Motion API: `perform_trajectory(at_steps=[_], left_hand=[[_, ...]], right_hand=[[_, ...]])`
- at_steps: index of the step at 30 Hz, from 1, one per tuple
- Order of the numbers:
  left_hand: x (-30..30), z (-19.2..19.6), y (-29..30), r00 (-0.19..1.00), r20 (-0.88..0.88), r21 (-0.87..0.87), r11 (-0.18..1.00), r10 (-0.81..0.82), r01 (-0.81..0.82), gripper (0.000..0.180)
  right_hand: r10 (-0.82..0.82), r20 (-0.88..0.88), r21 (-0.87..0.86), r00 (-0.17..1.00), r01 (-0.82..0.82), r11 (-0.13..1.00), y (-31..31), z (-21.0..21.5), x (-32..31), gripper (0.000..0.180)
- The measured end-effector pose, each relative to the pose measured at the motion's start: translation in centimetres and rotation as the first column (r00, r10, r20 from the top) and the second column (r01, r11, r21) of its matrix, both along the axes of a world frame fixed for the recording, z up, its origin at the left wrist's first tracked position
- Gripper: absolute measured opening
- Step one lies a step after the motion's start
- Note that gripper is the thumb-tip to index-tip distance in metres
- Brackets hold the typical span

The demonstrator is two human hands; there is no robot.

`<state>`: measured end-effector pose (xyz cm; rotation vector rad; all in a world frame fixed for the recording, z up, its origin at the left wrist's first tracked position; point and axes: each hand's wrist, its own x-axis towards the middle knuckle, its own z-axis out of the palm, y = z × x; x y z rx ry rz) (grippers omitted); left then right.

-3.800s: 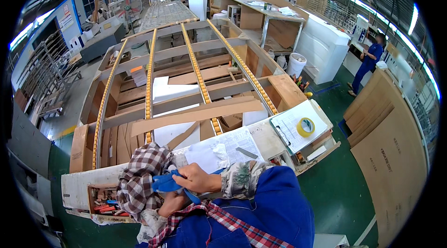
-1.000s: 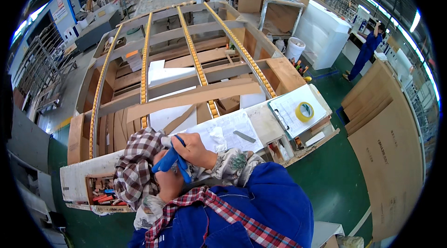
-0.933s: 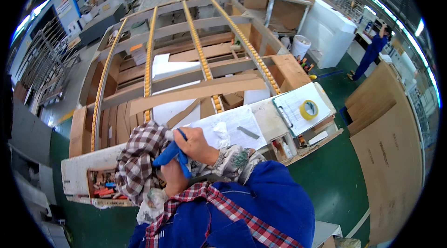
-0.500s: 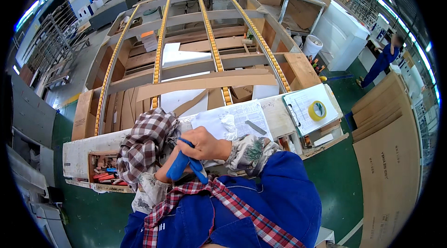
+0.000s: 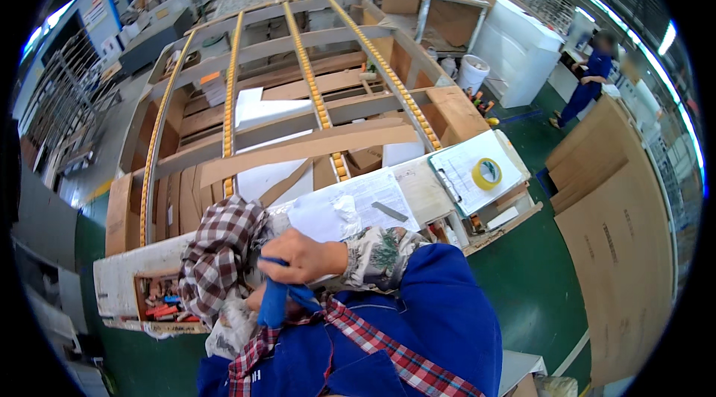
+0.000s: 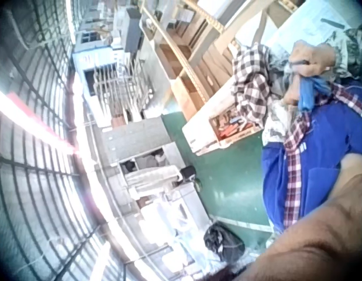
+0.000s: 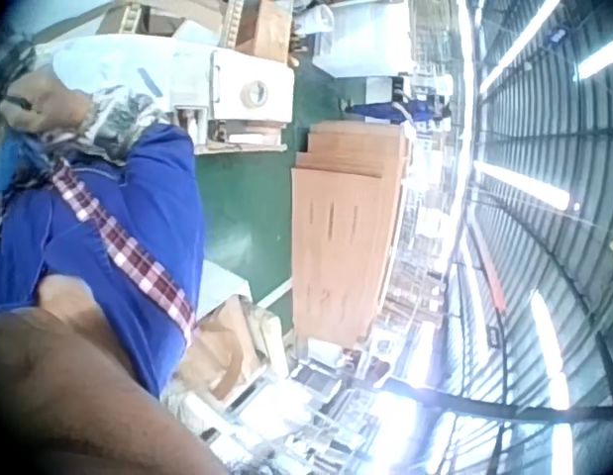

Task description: The person applies adhesive to the edge of a large board, then aligns and presses a white sheet onto it. They smooth the surface and place additional white foam pieces on top, working with another person to position the materials.

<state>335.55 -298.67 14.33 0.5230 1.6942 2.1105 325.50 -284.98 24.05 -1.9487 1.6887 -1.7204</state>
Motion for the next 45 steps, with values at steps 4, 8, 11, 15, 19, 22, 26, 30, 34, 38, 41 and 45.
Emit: perform_trajectory(at_steps=[4,8,11,15,19,22,26,30,34,38,41,45], left_hand=[[-3.1,6.4,1.7,0.578,-0.693,-0.303,0.553,0.431,-0.776,0.034],[-3.2,4.4,3.7,0.132,-0.969,-0.164,-0.145,0.208,-0.976,0.03],[-3.7,0.6,2.2,0.312,-0.898,-0.318,0.033,0.311,-0.948,0.024],[-3.2,1.8,1.8,0.346,-0.854,-0.239,0.299,0.388,-0.924,0.018],[-0.1,2.5,-1.1,0.501,-0.866,-0.445,0.484,-0.015,-0.754,0.016],[0.9,2.7,-1.5,0.954,0.214,0.043,0.973,0.212,-0.226,0.035],[1.9,1.2,-0.7,0.91,0.397,0.42,0.905,-0.118,-0.066,0.038],[2.3,0.0,0.0,0.893,0.392,0.444,0.896,-0.223,0.028,0.041],[1.8,0.0,0.3,0.903,0.387,0.425,0.905,-0.188,0.007,0.045],[-0.2,1.7,-0.4,0.929,0.327,0.206,0.946,0.175,-0.251,0.048],[-1.6,4.1,-0.3,0.781,-0.259,-0.281,0.729,0.568,-0.624,0.051],[-2.6,6.0,3.6,0.118,-0.962,-0.141,-0.081,0.247,-0.987,0.043]], right_hand=[[-0.396,0.218,0.045,0.892,0.396,0.917,0.1,-1.2,-2.1,0.027],[-0.55,0.47,0.11,0.69,0.573,0.812,-1.7,-1.5,-1.8,0.028],[-0.559,0.465,0.08,0.686,0.596,0.799,-2.6,-2.0,-0.6,0.028],[-0.522,0.367,0.057,0.77,0.542,0.839,-2.5,-2.2,-0.6,0.028],[-0.396,0.249,0.036,0.884,0.4,0.916,-1.2,-0.5,0.0,0.029],[-0.234,0.178,-0.002,0.956,0.238,0.971,-0.5,0.9,0.6,0.03],[0.014,0.178,-0.022,0.984,-0.01,1.0,-0.4,1.3,1.0,0.033],[0.198,0.165,-0.055,0.966,-0.191,0.98,-0.6,1.9,1.3,0.033],[0.345,0.122,-0.066,0.931,-0.339,0.938,-0.7,2.7,1.4,0.032],[-0.034,0.135,-0.003,0.99,0.035,0.999,-0.5,1.6,-1.1,0.031],[-0.384,0.16,-0.057,0.909,0.397,0.916,-1.1,0.1,-2.4,0.03],[-0.484,0.48,0.007,0.732,0.548,0.836,-2.0,0.1,-2.5,0.03]])
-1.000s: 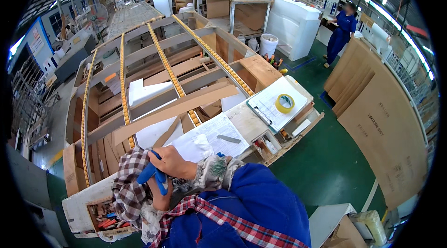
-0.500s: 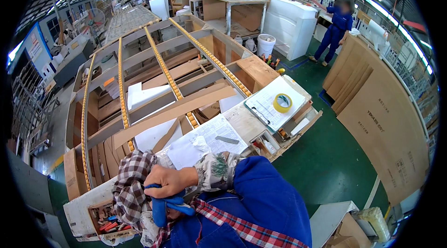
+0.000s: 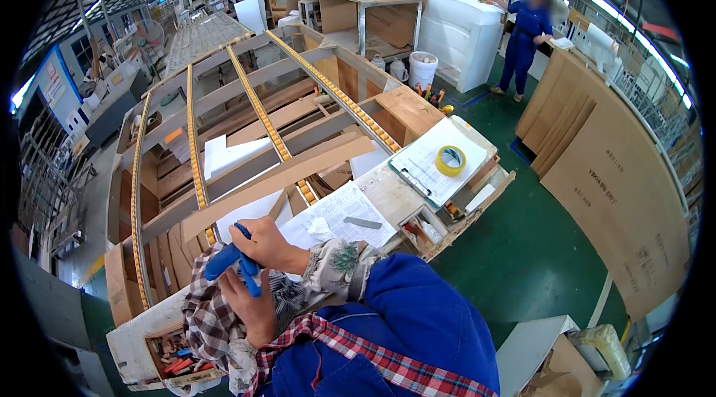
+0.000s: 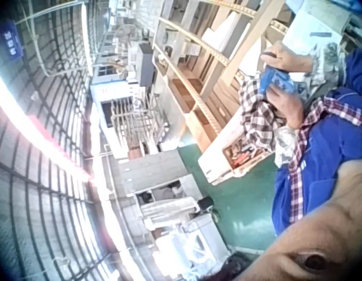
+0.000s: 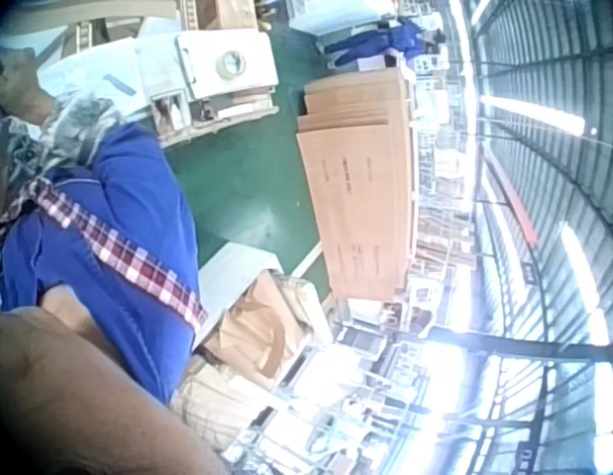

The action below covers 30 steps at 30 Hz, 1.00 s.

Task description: The person applies adhesive to the edge of a large board, then aligns and presses a white sheet onto it. They smooth the surface and place additional white foam pieces on top, working with another person to position the materials.

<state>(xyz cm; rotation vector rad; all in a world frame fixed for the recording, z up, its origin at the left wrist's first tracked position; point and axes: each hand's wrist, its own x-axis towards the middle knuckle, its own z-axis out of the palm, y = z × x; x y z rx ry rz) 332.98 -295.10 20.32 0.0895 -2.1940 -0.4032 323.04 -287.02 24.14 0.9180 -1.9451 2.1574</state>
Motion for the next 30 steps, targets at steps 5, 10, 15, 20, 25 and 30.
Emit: perform_trajectory(at_steps=[5,10,15,20,25,30], left_hand=[[-1.8,-4.5,-2.2,0.987,0.115,0.246,0.966,-0.111,0.08,0.032],[-0.4,-3.6,-1.9,0.902,-0.009,0.588,0.728,-0.432,0.354,0.025],[2.4,-3.3,-4.2,0.419,-0.128,0.938,0.028,-0.899,0.345,0.023],[3.7,-5.1,-4.0,0.029,-0.307,0.951,-0.308,-0.951,-0.041,0.022],[4.0,-5.8,-2.6,-0.091,-0.4,0.909,-0.383,-0.912,-0.166,0.021],[1.7,-3.3,-3.3,0.015,-0.268,0.954,-0.263,-0.963,0.147,0.022]], right_hand=[[-0.055,-0.018,0.085,0.998,0.056,0.995,-1.3,-1.6,2.1,0.029],[0.012,-0.327,0.197,0.945,0.056,0.979,-0.4,-0.8,2.0,0.023],[0.363,-0.476,0.299,0.801,-0.24,0.923,2.6,1.9,2.4,0.022],[0.621,-0.443,0.291,0.647,-0.551,0.782,2.8,3.1,3.4,0.025],[0.763,-0.43,0.227,0.483,-0.76,0.609,2.0,3.9,4.2,0.028],[0.698,-0.401,0.319,0.593,-0.624,0.713,1.2,2.7,1.0,0.028]])
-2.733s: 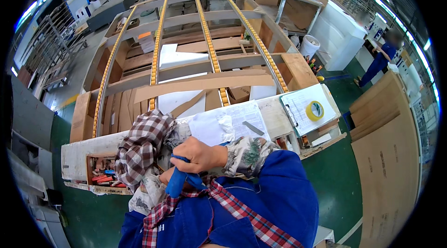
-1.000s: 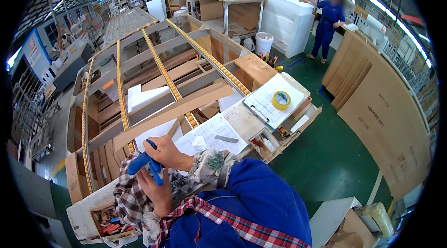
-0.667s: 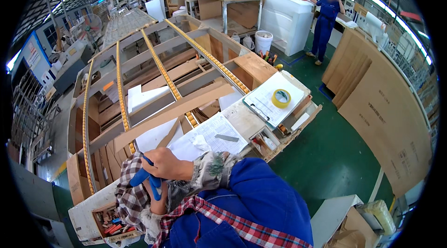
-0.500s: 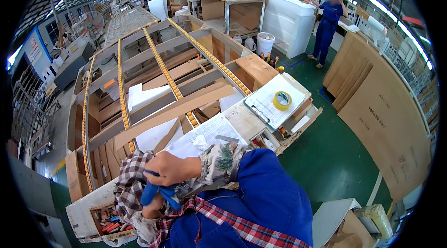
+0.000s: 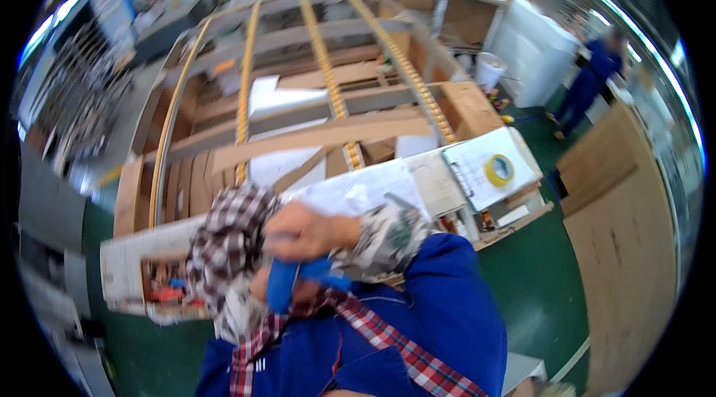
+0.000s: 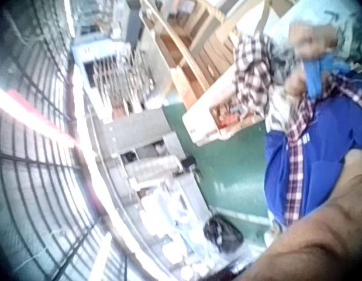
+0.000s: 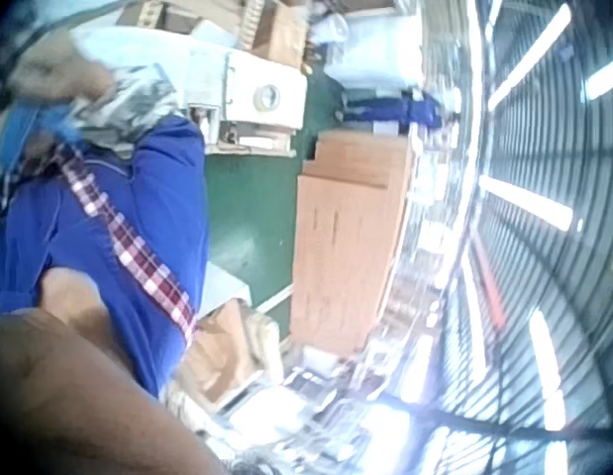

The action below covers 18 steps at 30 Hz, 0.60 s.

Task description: The person applies adhesive to the edge of a large board, then aligns and presses a white sheet onto it. They smooth the surface and place additional white foam pieces on top, working with another person to position the materials.

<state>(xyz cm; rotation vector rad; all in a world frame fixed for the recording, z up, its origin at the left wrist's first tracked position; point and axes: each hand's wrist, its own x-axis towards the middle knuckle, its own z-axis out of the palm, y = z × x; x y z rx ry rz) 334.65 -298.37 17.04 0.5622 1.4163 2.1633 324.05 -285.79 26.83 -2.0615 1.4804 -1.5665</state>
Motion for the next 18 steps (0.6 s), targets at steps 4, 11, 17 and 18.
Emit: perform_trajectory(at_steps=[4,11,17,18], left_hand=[[-2.1,4.5,0.7,0.719,-0.519,-0.522,0.495,0.462,-0.695,0.021],[-2.4,2.0,1.5,0.239,-0.954,-0.282,-0.264,0.183,-0.922,0.028],[-2.2,1.2,2.3,0.26,-0.931,-0.316,-0.211,0.256,-0.925,0.026],[-2.1,1.1,2.4,0.286,-0.912,-0.346,-0.176,0.295,-0.922,0.027]], right_hand=[[-0.488,-0.049,0.148,0.871,0.49,0.859,2.3,-1.9,-1.8,0.027],[-0.694,0.234,0.278,0.681,0.637,0.719,1.9,-3.9,-0.5,0.026],[-0.449,0.859,0.315,0.246,0.438,0.842,1.4,-6.1,0.3,0.02],[-0.402,0.902,0.317,0.156,0.39,0.864,1.3,-5.9,0.6,0.019]])
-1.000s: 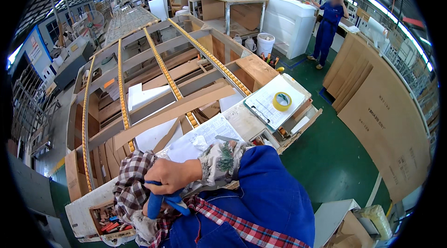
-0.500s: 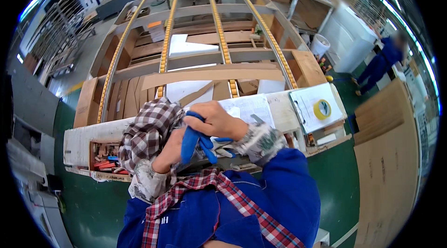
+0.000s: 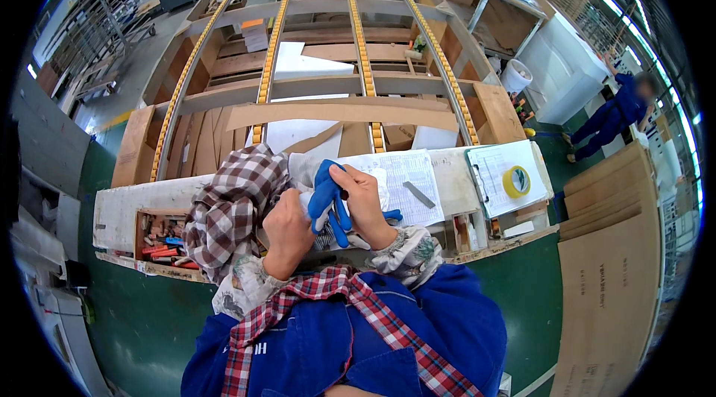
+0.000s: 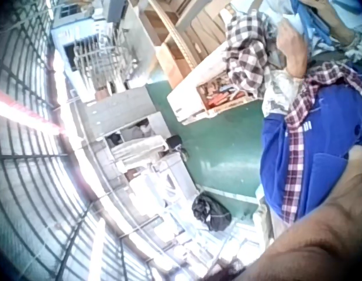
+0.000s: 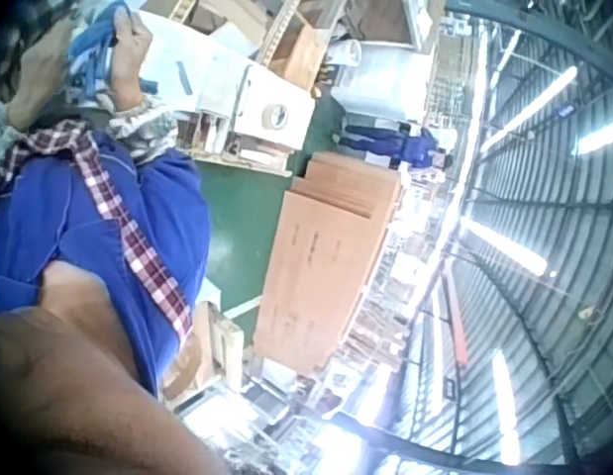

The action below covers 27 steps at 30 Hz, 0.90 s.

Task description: The person applies adhesive to the edge of a large board, then aligns and presses a white sheet onto it. They smooth the surface and place additional white foam pieces on top, working with another person to position the materials.

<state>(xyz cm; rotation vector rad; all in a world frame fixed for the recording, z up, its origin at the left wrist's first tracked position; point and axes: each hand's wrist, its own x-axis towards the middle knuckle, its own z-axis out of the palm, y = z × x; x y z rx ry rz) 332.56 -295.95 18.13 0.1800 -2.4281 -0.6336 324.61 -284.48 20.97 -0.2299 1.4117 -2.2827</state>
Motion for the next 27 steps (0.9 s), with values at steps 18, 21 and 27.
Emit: perform_trajectory(at_steps=[18,21,27], left_hand=[[0.1,-0.5,-0.2,0.983,-0.042,-0.111,0.977,0.176,-0.18,0.035],[1.0,0.3,-0.7,0.983,0.064,-0.052,0.985,0.17,-0.167,0.034],[1.8,-0.3,-0.6,0.992,0.063,0.076,0.99,0.11,-0.115,0.037]], right_hand=[[0.073,-0.553,0.477,0.83,0.244,0.845,2.1,-0.3,2.1,0.03],[0.055,-0.515,0.523,0.855,0.263,0.81,3.7,0.1,0.8,0.018],[0.358,-0.497,0.764,0.791,0.203,0.612,4.4,1.1,0.2,0.026]])
